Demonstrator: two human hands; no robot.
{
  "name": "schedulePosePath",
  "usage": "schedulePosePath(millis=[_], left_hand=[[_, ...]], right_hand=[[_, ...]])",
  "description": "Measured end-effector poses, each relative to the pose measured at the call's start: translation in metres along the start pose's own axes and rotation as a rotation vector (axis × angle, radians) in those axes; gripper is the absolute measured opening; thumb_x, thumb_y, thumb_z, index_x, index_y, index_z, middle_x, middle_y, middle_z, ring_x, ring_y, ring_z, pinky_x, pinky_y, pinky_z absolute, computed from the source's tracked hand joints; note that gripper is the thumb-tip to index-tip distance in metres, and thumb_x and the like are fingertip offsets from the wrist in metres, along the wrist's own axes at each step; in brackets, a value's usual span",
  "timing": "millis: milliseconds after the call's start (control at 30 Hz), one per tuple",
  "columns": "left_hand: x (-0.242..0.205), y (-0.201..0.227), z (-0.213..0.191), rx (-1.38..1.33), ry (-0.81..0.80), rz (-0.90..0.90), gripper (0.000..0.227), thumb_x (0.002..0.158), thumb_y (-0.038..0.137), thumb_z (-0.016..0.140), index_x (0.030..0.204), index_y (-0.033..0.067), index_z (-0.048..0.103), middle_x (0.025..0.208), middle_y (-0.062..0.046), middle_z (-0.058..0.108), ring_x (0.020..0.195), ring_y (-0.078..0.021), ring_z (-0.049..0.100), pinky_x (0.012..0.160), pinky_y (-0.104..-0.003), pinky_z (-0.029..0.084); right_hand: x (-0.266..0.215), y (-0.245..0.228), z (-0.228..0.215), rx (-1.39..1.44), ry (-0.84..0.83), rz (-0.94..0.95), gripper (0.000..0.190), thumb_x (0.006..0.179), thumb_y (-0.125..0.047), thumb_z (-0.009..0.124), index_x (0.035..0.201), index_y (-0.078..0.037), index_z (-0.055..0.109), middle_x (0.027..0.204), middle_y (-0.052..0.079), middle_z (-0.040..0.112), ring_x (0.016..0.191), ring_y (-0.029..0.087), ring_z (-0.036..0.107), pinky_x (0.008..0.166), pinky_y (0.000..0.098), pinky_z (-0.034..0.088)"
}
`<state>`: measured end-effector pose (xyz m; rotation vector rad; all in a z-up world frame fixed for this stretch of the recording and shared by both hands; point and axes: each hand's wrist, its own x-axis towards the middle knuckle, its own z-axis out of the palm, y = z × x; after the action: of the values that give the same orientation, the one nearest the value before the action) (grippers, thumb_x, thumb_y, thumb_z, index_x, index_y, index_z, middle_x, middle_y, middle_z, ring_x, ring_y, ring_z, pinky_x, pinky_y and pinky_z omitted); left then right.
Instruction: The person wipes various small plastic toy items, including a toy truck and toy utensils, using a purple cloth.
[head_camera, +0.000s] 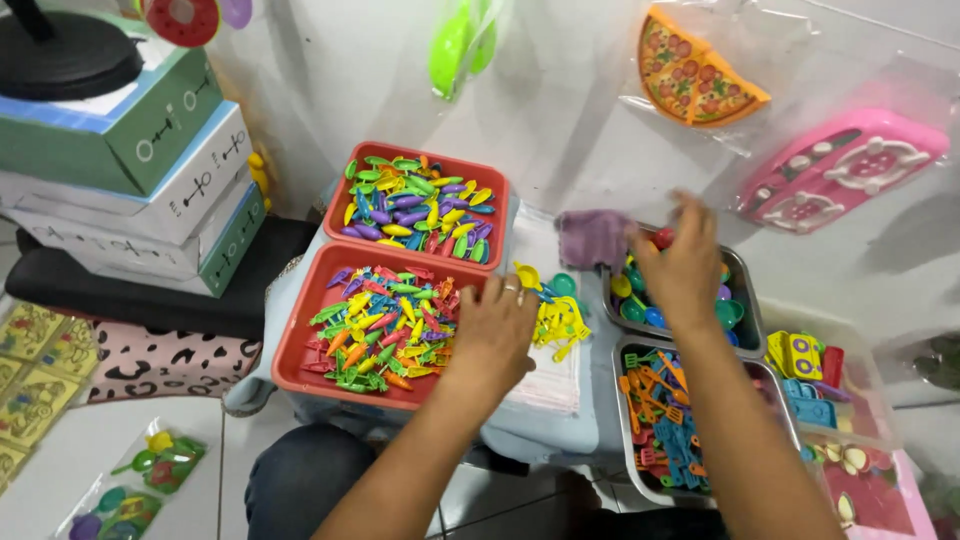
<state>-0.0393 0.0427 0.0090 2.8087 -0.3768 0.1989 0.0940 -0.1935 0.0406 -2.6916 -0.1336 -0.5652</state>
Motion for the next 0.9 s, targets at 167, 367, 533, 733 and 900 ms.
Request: schedulePosePath(millis=[167,367,533,733,900], left_hand=[[0.000,0.017,0.018,0.116,0.058,-0.093,0.061,0.074,0.027,0.085,0.128,0.0115,0.059,0.140,-0.016,0.051,0.133,-0.0316,0.040,0.106,-0.051,0.033],[-0.002,0.026,0.013,0.194,-0.057,-0.143,0.041,0.097,0.017,0.059,0.138,0.0165,0.054,0.149,-0.017,0.042,0.143,-0.0326,0.028,0.109,-0.054,0.026],[-0.003,0.026,0.012,0.196,-0.093,-0.135,0.041,0.102,0.017,0.049,0.142,0.0178,0.053,0.153,-0.016,0.041,0.146,-0.0329,0.025,0.111,-0.055,0.025],[-0.009,0.021,0.004,0.108,-0.031,-0.086,0.037,0.097,0.017,0.057,0.134,0.0155,0.056,0.145,-0.018,0.045,0.141,-0.0339,0.029,0.104,-0.056,0.028],[0.012,-0.012,0.008,-0.117,0.092,0.006,0.048,0.083,0.027,0.074,0.127,0.0143,0.060,0.125,-0.015,0.055,0.120,-0.0338,0.047,0.093,-0.057,0.035]], right_hand=[[-0.059,-0.039,-0.007,0.289,-0.463,-0.584,0.038,0.072,-0.018,0.087,0.107,-0.010,0.076,0.081,0.013,0.076,0.073,0.036,0.071,0.075,0.0479,0.054],[-0.058,-0.030,0.019,0.004,-0.724,-0.500,0.042,0.067,-0.023,0.086,0.107,-0.021,0.071,0.087,0.004,0.075,0.080,0.030,0.074,0.074,0.0436,0.058],[-0.045,-0.024,0.042,0.134,-0.682,-0.407,0.039,0.070,-0.012,0.081,0.107,-0.021,0.074,0.081,0.003,0.076,0.076,0.026,0.075,0.071,0.0380,0.059],[-0.049,-0.032,0.021,0.073,-0.583,-0.484,0.028,0.072,-0.018,0.084,0.098,-0.020,0.072,0.077,0.000,0.072,0.069,0.022,0.071,0.068,0.0362,0.057],[-0.079,-0.046,-0.002,-0.040,-0.723,-0.484,0.019,0.072,-0.027,0.084,0.090,-0.023,0.080,0.083,0.003,0.076,0.074,0.029,0.073,0.068,0.0418,0.057]])
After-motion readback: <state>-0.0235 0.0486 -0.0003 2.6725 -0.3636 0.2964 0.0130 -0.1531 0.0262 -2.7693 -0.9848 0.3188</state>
